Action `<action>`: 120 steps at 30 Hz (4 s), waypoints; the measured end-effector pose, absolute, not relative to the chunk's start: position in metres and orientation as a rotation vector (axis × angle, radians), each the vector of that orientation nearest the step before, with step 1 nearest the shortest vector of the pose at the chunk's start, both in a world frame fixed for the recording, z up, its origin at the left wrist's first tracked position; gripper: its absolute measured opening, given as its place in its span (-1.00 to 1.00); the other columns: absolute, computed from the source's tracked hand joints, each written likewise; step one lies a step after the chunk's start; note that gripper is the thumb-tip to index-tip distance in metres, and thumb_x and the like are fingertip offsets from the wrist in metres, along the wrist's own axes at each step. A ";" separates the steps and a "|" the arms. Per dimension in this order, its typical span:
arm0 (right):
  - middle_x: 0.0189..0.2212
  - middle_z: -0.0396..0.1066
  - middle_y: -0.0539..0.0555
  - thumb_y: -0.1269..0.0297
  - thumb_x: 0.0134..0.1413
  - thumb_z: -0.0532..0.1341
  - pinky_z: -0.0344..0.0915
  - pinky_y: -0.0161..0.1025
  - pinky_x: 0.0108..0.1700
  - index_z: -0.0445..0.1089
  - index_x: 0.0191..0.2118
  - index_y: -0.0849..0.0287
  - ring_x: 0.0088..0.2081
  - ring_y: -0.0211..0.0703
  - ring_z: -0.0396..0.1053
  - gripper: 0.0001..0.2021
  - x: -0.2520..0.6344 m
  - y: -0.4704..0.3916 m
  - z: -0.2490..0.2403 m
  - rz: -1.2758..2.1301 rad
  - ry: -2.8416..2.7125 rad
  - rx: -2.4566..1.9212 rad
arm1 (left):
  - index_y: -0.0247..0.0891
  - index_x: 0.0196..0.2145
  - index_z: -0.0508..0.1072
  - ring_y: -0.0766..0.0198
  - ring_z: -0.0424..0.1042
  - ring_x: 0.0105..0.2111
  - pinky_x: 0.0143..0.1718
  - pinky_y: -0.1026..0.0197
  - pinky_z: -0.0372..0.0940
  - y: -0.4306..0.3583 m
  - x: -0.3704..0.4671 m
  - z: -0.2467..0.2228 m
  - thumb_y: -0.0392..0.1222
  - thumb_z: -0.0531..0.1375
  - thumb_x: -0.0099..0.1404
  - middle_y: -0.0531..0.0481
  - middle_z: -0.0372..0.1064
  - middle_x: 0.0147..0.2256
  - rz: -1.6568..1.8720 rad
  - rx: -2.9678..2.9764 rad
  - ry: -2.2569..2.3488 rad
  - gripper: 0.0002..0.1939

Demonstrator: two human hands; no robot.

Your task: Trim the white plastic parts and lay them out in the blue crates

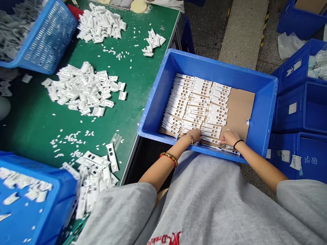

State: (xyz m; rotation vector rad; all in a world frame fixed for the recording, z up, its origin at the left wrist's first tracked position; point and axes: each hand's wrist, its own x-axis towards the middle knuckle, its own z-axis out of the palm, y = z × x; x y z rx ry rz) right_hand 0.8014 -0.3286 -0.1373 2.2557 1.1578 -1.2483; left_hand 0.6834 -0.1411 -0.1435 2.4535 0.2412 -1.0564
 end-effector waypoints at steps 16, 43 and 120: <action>0.04 0.40 0.15 0.13 0.31 0.20 0.43 -0.01 -0.01 0.38 0.06 0.17 -0.04 -0.08 0.43 -0.69 0.801 -0.332 -0.145 -1.184 1.188 2.306 | -0.29 0.05 0.40 0.13 0.45 -0.05 -0.03 -0.03 0.42 -0.138 0.683 -0.139 -0.06 0.19 0.41 -0.14 0.39 0.02 -0.956 2.491 0.258 -0.66; 0.19 0.27 0.19 0.14 0.28 0.23 0.34 0.14 0.11 0.29 0.19 0.16 0.12 0.07 0.33 -0.57 0.817 -0.317 -0.177 -0.849 0.958 2.855 | -0.11 0.35 0.03 -0.17 -0.24 0.42 0.34 -0.27 -0.12 -0.139 0.677 -0.139 0.02 0.21 0.24 -0.18 -0.11 0.41 -0.918 2.489 0.209 -0.20; 0.09 0.35 0.17 0.16 0.29 0.22 0.42 0.03 0.01 0.34 0.13 0.19 0.02 -0.02 0.40 -0.64 0.942 -0.314 -0.158 -0.268 0.715 2.860 | -0.11 0.26 0.21 -0.10 -0.12 0.40 0.36 -0.15 -0.03 -0.136 0.679 -0.142 0.09 0.22 0.22 -0.12 -0.06 0.40 -0.936 2.521 0.207 -0.30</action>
